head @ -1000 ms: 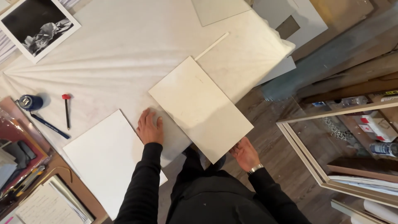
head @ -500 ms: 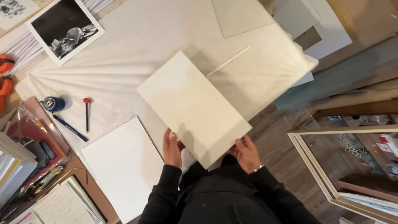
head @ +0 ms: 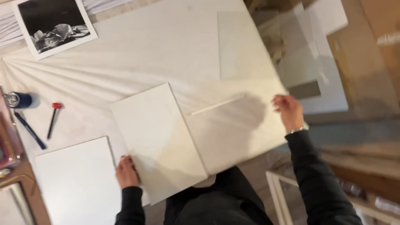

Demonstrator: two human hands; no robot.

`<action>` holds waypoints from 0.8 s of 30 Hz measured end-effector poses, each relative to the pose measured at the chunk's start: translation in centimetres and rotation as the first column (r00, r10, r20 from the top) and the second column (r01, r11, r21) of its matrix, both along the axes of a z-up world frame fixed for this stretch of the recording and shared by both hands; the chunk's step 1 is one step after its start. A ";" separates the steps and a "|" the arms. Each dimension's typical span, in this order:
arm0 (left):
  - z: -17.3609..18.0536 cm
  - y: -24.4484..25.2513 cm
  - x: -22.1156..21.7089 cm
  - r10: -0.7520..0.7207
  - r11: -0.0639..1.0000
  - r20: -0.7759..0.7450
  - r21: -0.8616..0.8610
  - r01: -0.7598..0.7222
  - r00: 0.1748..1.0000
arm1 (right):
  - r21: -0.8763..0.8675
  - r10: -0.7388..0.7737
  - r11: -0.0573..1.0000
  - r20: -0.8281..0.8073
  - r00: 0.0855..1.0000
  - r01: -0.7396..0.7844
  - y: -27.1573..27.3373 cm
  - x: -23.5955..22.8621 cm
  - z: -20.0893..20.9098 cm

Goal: Measure a white matboard with a tape measure, mark it with a pencil, and then clean the surface using a spray bottle and paper towels.

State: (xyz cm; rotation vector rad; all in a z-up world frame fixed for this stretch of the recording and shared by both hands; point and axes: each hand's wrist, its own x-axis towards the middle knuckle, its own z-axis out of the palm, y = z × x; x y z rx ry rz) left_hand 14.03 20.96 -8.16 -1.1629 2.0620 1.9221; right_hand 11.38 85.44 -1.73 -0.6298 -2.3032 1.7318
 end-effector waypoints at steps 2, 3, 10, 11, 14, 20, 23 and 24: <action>2.0 1.3 0.3 0.018 0.996 -0.017 -0.084 -0.020 1.000 | 0.271 -0.014 0.963 -0.022 1.000 0.019 5.1 -5.3 0.3; 3.5 1.5 1.3 0.002 0.985 -0.020 -0.173 -0.005 1.000 | 0.516 -0.046 0.854 -0.050 0.998 0.065 7.1 -7.1 0.2; 0.8 0.3 1.5 0.154 0.986 -0.007 -0.057 -0.154 0.988 | -0.533 0.029 0.841 0.218 0.976 0.094 11.3 -16.4 -1.7; 1.1 0.6 1.1 0.151 0.986 -0.016 -0.070 -0.152 0.988 | -0.594 0.049 0.802 0.170 0.984 0.063 12.3 -16.9 -3.8; 4.1 2.4 0.1 0.131 0.981 0.004 -0.148 -0.129 0.991 | -0.673 0.070 0.739 0.122 0.990 0.031 12.6 -17.5 -4.6; 4.9 2.7 -0.4 0.150 0.955 0.114 -0.272 -0.114 0.982 | -0.715 0.111 0.694 -0.002 0.994 -0.079 12.7 -20.2 -1.6; 4.5 2.5 -0.3 0.152 0.951 0.126 -0.290 -0.110 0.980 | -0.715 0.123 0.694 -0.005 0.992 -0.089 12.4 -24.1 0.5; 4.5 2.6 -0.3 0.172 0.953 0.119 -0.270 -0.135 0.978 | -0.717 0.130 0.692 0.014 0.991 -0.081 12.1 -26.0 1.1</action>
